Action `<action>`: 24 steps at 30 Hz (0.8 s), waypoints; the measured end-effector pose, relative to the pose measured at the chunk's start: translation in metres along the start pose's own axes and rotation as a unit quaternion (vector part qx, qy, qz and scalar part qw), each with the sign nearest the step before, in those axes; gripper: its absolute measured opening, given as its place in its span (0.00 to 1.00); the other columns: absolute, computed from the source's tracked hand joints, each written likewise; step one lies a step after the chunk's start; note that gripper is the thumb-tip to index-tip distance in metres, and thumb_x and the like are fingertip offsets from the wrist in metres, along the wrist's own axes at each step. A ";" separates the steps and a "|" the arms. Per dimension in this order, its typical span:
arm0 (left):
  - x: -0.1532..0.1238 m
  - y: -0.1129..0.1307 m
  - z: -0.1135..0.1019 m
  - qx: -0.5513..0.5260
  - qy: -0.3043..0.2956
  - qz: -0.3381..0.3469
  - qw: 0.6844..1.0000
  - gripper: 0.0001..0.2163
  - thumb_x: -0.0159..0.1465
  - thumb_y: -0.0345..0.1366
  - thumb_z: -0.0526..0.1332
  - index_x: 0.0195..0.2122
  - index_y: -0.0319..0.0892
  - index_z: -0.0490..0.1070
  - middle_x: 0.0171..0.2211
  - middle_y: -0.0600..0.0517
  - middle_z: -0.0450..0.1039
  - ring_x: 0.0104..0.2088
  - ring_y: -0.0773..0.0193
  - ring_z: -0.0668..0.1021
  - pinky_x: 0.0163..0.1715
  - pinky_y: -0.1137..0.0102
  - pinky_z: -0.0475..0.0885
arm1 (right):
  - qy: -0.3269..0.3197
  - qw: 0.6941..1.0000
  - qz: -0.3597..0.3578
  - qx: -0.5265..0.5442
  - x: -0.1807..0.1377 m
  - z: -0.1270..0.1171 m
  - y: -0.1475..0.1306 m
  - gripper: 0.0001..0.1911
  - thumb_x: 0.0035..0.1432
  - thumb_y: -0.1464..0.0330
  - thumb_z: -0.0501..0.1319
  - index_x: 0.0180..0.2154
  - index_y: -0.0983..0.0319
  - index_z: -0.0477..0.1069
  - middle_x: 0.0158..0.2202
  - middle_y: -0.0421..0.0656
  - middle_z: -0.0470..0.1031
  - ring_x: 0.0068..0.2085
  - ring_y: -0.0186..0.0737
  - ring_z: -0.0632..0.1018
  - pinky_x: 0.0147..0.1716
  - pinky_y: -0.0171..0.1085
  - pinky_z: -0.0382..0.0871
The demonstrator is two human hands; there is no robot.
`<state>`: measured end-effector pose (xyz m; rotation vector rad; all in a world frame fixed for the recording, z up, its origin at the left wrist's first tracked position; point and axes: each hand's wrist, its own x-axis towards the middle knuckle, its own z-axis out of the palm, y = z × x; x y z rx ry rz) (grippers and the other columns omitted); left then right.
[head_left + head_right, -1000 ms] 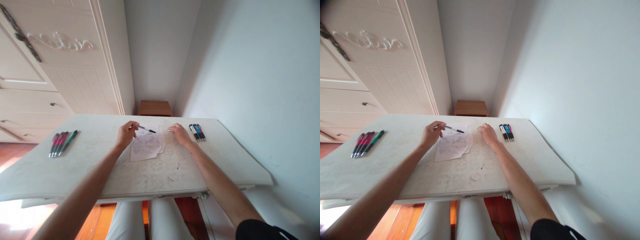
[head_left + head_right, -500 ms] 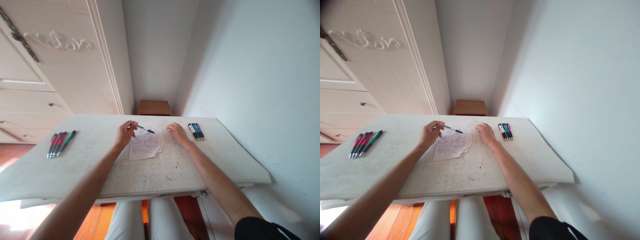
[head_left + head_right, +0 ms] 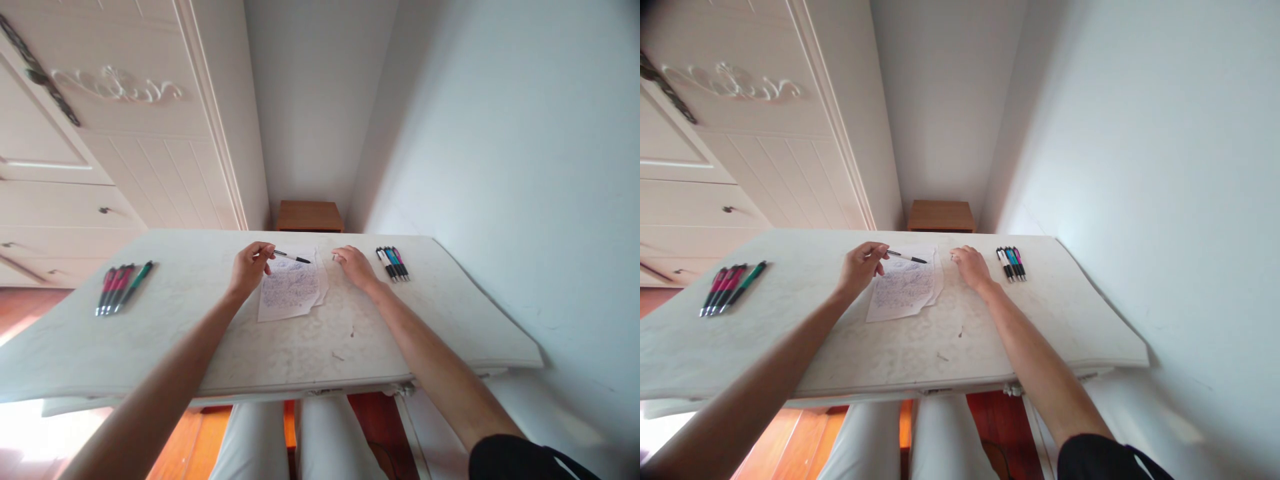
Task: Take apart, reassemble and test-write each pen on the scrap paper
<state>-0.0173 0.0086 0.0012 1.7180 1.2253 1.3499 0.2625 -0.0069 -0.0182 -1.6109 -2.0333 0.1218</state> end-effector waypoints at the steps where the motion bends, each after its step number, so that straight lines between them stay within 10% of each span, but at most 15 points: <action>1: 0.000 0.000 0.000 -0.003 0.000 0.000 1.000 0.15 0.61 0.47 0.60 0.33 0.38 0.72 0.27 0.53 0.74 0.15 0.74 0.71 0.13 0.78 0.61 | 0.005 1.000 0.001 0.007 0.000 0.000 0.000 0.15 0.63 0.74 0.55 0.48 0.61 0.75 0.45 0.47 0.76 0.48 0.42 0.74 0.51 0.39 0.65; 10: -0.002 0.006 0.003 -0.059 -0.038 -0.009 0.997 0.17 0.58 0.48 0.63 0.35 0.37 0.74 0.28 0.48 0.77 0.15 0.72 0.71 0.13 0.76 0.63 | 0.115 0.974 -0.026 0.193 -0.005 -0.005 -0.023 0.16 0.64 0.61 0.55 0.47 0.62 0.74 0.43 0.48 0.76 0.43 0.41 0.76 0.44 0.38 0.69; 24: -0.007 0.010 0.005 -0.095 -0.096 -0.007 0.991 0.15 0.55 0.43 0.66 0.38 0.36 0.75 0.25 0.51 0.75 0.17 0.71 0.73 0.15 0.76 0.65 | -0.067 0.904 0.055 0.419 -0.010 -0.007 -0.043 0.23 0.55 0.49 0.62 0.31 0.64 0.78 0.27 0.43 0.77 0.27 0.35 0.73 0.30 0.34 0.67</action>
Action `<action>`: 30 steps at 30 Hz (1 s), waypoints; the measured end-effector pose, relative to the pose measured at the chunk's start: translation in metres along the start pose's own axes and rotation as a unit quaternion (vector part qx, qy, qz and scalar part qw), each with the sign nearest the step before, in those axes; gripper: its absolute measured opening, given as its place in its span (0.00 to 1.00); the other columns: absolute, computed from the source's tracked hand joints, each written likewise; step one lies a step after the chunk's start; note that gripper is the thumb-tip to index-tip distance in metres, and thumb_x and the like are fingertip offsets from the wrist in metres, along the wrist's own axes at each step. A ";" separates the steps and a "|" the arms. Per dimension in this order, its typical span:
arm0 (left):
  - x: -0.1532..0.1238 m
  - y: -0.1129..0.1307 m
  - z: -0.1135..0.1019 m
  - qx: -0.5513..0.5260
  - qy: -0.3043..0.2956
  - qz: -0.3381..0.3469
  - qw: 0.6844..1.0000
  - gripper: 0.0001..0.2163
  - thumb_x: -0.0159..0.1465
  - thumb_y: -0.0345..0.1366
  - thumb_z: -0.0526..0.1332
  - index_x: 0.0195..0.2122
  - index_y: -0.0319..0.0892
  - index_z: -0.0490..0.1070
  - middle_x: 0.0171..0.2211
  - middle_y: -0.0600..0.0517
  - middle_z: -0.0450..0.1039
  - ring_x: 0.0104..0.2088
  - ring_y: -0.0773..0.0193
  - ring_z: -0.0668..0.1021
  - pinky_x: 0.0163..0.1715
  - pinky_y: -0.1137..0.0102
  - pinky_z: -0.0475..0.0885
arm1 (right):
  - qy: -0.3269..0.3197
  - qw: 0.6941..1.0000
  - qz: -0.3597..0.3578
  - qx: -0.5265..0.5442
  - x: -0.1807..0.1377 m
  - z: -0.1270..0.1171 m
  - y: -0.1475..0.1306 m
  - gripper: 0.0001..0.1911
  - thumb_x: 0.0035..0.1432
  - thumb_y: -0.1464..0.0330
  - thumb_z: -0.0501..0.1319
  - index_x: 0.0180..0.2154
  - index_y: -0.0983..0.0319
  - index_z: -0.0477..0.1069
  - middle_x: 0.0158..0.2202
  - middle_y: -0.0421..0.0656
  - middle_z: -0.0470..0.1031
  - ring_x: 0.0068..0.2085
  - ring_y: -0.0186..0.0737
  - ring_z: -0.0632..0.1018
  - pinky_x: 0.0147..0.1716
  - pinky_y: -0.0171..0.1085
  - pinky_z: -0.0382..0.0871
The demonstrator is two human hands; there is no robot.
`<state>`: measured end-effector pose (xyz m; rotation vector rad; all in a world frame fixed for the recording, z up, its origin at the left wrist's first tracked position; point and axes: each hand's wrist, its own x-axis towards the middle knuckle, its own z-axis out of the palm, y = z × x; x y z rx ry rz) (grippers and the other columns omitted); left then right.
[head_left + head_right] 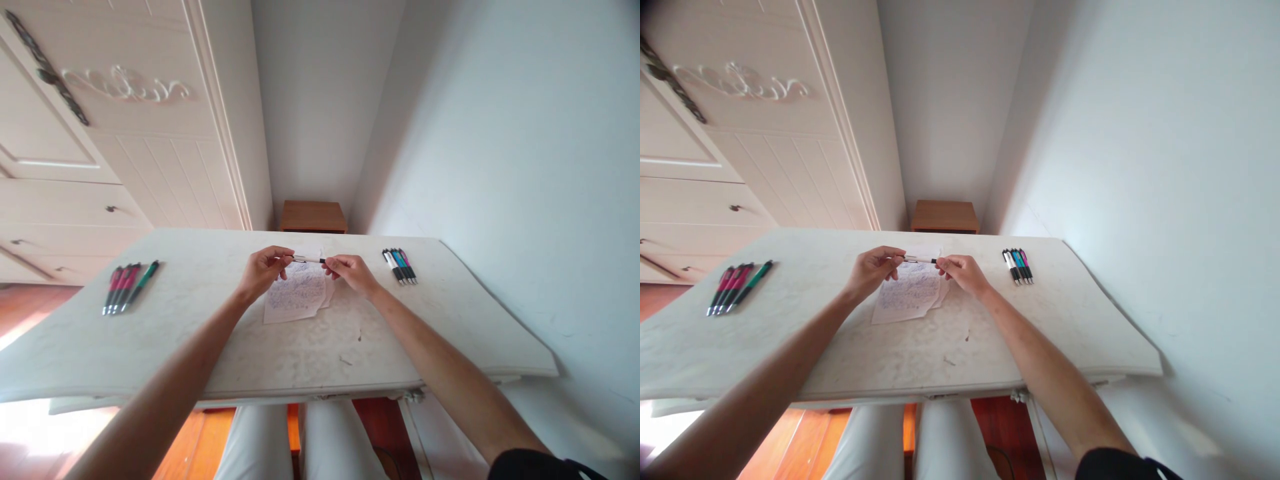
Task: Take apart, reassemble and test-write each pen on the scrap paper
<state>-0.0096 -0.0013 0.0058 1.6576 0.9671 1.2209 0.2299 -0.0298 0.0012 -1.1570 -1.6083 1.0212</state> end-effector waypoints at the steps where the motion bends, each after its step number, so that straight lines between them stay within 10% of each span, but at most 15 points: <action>1: 0.000 0.001 0.000 -0.006 -0.001 -0.002 1.000 0.16 0.55 0.43 0.67 0.39 0.36 0.75 0.27 0.50 0.76 0.17 0.71 0.73 0.15 0.76 0.65 | 0.003 1.000 0.009 0.021 0.000 -0.001 -0.001 0.22 0.53 0.50 0.64 0.31 0.64 0.79 0.27 0.44 0.77 0.27 0.34 0.73 0.29 0.34 0.67; 30: -0.004 0.001 -0.002 0.153 -0.004 0.017 0.988 0.16 0.61 0.48 0.57 0.27 0.40 0.71 0.17 0.56 0.66 0.19 0.69 0.69 0.20 0.75 0.64 | 0.009 0.999 -0.047 -0.024 -0.008 0.008 -0.006 0.16 0.53 0.55 0.65 0.30 0.61 0.82 0.27 0.44 0.81 0.24 0.36 0.75 0.27 0.34 0.69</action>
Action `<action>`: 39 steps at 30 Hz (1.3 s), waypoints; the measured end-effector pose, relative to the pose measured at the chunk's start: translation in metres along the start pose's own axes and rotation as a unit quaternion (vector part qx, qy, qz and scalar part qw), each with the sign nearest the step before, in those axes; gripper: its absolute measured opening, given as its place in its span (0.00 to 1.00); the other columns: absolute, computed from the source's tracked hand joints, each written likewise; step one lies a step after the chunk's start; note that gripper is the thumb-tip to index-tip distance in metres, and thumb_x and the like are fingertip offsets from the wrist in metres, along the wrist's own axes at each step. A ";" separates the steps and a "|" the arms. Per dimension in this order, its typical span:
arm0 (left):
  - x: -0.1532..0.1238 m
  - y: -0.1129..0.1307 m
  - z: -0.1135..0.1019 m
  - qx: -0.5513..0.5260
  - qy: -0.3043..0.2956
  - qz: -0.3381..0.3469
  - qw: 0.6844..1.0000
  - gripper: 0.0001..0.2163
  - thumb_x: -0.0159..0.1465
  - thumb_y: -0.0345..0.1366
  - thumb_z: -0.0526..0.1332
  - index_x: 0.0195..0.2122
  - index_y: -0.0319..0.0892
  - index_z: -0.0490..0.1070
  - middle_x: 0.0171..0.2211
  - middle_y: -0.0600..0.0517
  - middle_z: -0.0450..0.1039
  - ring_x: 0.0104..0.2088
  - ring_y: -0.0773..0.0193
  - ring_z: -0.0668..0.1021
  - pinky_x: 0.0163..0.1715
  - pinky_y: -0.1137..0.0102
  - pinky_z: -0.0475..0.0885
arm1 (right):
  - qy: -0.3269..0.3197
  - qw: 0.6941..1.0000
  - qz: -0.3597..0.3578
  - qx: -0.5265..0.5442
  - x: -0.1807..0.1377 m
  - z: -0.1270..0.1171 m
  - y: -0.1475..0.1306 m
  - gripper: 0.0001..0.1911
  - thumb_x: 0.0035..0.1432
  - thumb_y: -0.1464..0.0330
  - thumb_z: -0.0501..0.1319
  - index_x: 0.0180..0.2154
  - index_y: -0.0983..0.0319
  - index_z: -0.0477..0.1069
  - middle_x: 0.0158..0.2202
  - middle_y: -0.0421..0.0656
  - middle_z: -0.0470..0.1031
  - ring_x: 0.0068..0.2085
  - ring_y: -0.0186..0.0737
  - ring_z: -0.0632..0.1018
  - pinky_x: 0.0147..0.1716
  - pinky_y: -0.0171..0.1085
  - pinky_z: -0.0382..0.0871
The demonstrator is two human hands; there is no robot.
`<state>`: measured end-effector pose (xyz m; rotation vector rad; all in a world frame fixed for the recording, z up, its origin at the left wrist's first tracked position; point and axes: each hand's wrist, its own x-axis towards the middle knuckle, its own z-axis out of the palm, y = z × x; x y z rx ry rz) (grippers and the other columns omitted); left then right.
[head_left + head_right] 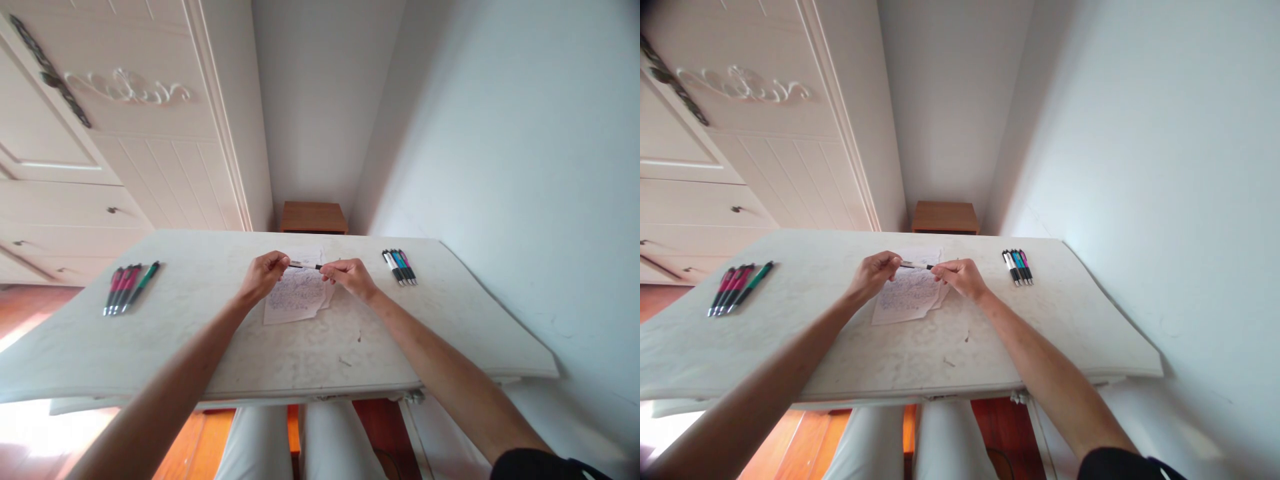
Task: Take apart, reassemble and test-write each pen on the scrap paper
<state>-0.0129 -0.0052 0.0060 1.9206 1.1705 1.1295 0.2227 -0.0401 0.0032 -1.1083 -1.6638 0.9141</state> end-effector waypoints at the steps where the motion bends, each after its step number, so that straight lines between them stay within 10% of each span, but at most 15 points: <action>1: -0.001 0.001 0.000 0.007 0.000 -0.005 1.000 0.17 0.62 0.49 0.56 0.26 0.40 0.71 0.16 0.56 0.64 0.18 0.69 0.68 0.20 0.75 0.62 | -0.001 1.000 -0.006 -0.007 0.000 0.001 -0.001 0.16 0.53 0.55 0.65 0.30 0.62 0.82 0.27 0.44 0.81 0.25 0.36 0.75 0.27 0.34 0.69; 9: -0.003 0.004 0.006 -0.052 0.034 -0.082 0.995 0.29 0.63 0.59 0.51 0.15 0.41 0.61 0.10 0.56 0.56 0.13 0.72 0.60 0.15 0.75 0.55 | -0.001 0.999 -0.039 -0.012 -0.002 0.006 -0.007 0.15 0.53 0.56 0.66 0.30 0.62 0.82 0.27 0.44 0.81 0.25 0.36 0.76 0.28 0.34 0.69; 19: 0.001 0.006 -0.001 -0.145 0.038 -0.016 0.989 0.23 0.53 0.49 0.69 0.44 0.39 0.71 0.33 0.50 0.75 0.20 0.71 0.73 0.17 0.76 0.66 | 0.046 0.999 0.006 0.014 0.003 -0.002 -0.003 0.15 0.52 0.57 0.66 0.29 0.63 0.81 0.24 0.43 0.79 0.24 0.35 0.74 0.26 0.33 0.67; 31: 0.003 -0.004 0.002 -0.081 0.019 -0.032 0.996 0.27 0.64 0.58 0.50 0.21 0.39 0.67 0.14 0.54 0.64 0.14 0.71 0.67 0.15 0.76 0.60 | 0.030 0.999 0.004 0.036 0.003 -0.003 0.000 0.16 0.51 0.56 0.67 0.30 0.63 0.81 0.25 0.43 0.79 0.24 0.35 0.73 0.27 0.34 0.68; 39: 0.001 0.003 0.001 -0.123 -0.010 -0.022 0.992 0.27 0.52 0.50 0.70 0.48 0.40 0.70 0.38 0.47 0.77 0.22 0.68 0.77 0.18 0.75 0.67 | 0.041 0.999 0.009 0.027 0.004 -0.005 0.002 0.16 0.52 0.55 0.67 0.29 0.63 0.81 0.24 0.43 0.79 0.25 0.35 0.74 0.28 0.34 0.68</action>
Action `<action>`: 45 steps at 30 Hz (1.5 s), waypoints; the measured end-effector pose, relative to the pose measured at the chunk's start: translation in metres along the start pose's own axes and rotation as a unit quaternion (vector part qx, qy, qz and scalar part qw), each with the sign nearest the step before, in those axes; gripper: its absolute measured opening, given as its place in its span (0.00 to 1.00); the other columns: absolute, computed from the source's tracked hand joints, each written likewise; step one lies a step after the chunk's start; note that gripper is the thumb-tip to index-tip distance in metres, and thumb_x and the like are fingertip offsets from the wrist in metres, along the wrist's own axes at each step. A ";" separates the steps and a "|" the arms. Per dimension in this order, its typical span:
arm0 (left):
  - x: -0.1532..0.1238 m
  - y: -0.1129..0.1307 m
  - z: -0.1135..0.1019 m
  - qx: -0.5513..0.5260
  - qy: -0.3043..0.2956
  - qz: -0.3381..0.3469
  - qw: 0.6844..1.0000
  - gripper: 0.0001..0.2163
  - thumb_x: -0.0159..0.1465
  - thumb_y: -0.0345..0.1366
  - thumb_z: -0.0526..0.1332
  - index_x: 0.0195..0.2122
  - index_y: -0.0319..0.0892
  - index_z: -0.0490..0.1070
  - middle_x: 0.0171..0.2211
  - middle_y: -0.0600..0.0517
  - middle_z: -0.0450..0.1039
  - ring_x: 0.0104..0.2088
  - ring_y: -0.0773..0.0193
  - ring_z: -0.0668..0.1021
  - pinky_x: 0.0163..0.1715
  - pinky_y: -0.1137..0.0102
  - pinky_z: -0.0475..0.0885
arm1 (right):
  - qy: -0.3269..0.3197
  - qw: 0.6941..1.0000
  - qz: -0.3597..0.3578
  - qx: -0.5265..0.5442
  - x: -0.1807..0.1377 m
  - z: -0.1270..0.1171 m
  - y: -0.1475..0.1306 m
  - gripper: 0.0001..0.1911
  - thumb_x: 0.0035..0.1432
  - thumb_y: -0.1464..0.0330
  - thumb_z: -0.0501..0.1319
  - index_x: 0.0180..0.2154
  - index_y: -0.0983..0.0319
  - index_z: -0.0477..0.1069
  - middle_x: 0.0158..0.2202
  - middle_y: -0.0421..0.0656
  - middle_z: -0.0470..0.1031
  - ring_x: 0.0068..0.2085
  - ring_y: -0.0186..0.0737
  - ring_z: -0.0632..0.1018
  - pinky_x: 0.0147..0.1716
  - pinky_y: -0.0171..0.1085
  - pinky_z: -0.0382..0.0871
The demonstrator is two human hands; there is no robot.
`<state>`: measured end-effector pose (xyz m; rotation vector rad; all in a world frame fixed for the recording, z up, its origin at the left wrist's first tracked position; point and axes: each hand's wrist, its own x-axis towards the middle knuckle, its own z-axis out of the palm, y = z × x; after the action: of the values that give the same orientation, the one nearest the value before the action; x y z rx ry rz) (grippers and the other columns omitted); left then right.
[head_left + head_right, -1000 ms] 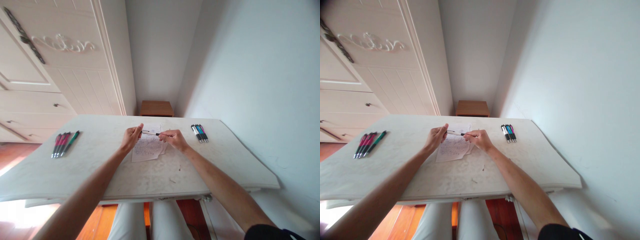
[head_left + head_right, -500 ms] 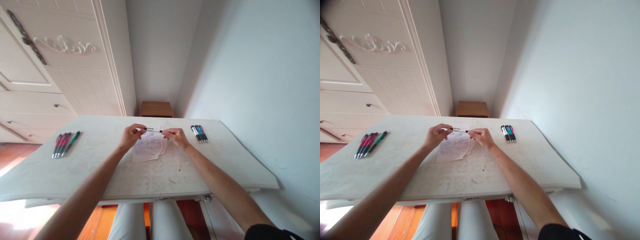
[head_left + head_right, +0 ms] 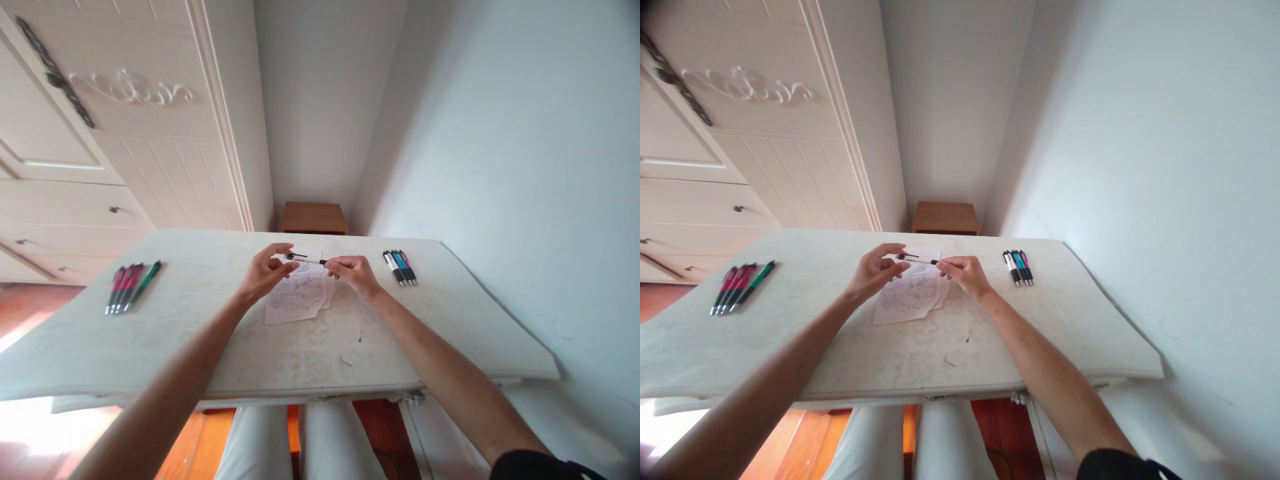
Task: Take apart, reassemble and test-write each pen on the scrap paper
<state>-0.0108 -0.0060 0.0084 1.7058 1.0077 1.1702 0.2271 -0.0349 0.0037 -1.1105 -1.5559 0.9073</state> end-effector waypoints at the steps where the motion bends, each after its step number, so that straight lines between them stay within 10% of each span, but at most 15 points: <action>1: 0.000 0.000 0.000 0.008 -0.005 -0.005 1.000 0.25 0.52 0.50 0.70 0.45 0.39 0.72 0.33 0.48 0.77 0.21 0.68 0.76 0.17 0.75 0.67 | -0.002 1.000 -0.001 0.001 0.000 0.000 0.000 0.17 0.52 0.55 0.67 0.29 0.63 0.81 0.24 0.43 0.79 0.25 0.35 0.73 0.27 0.34 0.68; 8: -0.001 -0.007 -0.001 0.059 -0.032 -0.011 0.998 0.29 0.65 0.58 0.50 0.20 0.38 0.69 0.16 0.49 0.71 0.16 0.70 0.71 0.17 0.76 0.64 | -0.019 1.000 0.004 0.001 -0.003 0.002 -0.005 0.17 0.51 0.55 0.67 0.29 0.63 0.81 0.25 0.43 0.79 0.25 0.35 0.73 0.27 0.34 0.68; 16: -0.002 -0.002 -0.001 0.003 -0.009 0.001 1.000 0.29 0.53 0.51 0.68 0.51 0.41 0.67 0.42 0.45 0.76 0.23 0.67 0.78 0.18 0.75 0.68 | 0.002 1.000 0.007 0.000 0.000 0.000 -0.003 0.17 0.51 0.54 0.67 0.29 0.63 0.81 0.24 0.43 0.78 0.25 0.35 0.74 0.28 0.35 0.69; 21: 0.001 -0.001 -0.001 0.037 -0.016 -0.002 0.999 0.18 0.55 0.50 0.66 0.34 0.38 0.72 0.20 0.54 0.72 0.17 0.69 0.72 0.16 0.75 0.64 | -0.003 1.000 0.003 0.000 -0.001 -0.001 -0.001 0.18 0.51 0.54 0.67 0.29 0.64 0.81 0.24 0.44 0.78 0.25 0.35 0.73 0.28 0.34 0.68; 29: -0.002 -0.001 -0.002 0.048 -0.056 -0.003 0.997 0.26 0.64 0.57 0.53 0.19 0.40 0.66 0.15 0.53 0.66 0.16 0.71 0.69 0.17 0.76 0.62 | -0.017 1.000 -0.011 0.005 -0.003 0.001 -0.004 0.17 0.52 0.55 0.67 0.29 0.63 0.81 0.26 0.44 0.79 0.26 0.35 0.74 0.28 0.34 0.68; 37: -0.001 -0.001 -0.001 -0.011 -0.011 0.014 1.000 0.28 0.54 0.49 0.68 0.52 0.40 0.67 0.42 0.45 0.76 0.25 0.67 0.78 0.20 0.75 0.68 | 0.005 1.000 -0.023 0.001 -0.001 -0.003 0.001 0.17 0.53 0.54 0.66 0.28 0.63 0.80 0.25 0.43 0.77 0.27 0.36 0.73 0.29 0.35 0.68; 45: 0.001 -0.004 -0.001 0.059 -0.004 0.022 0.998 0.24 0.64 0.55 0.54 0.23 0.39 0.69 0.17 0.53 0.69 0.17 0.70 0.70 0.17 0.75 0.64 | -0.011 1.000 -0.019 -0.002 -0.002 0.000 0.000 0.17 0.52 0.54 0.66 0.29 0.63 0.80 0.26 0.43 0.78 0.27 0.36 0.74 0.29 0.35 0.69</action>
<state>-0.0117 -0.0031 0.0049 1.8328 1.0576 1.1514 0.2277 -0.0370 0.0032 -1.0742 -1.5914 0.8942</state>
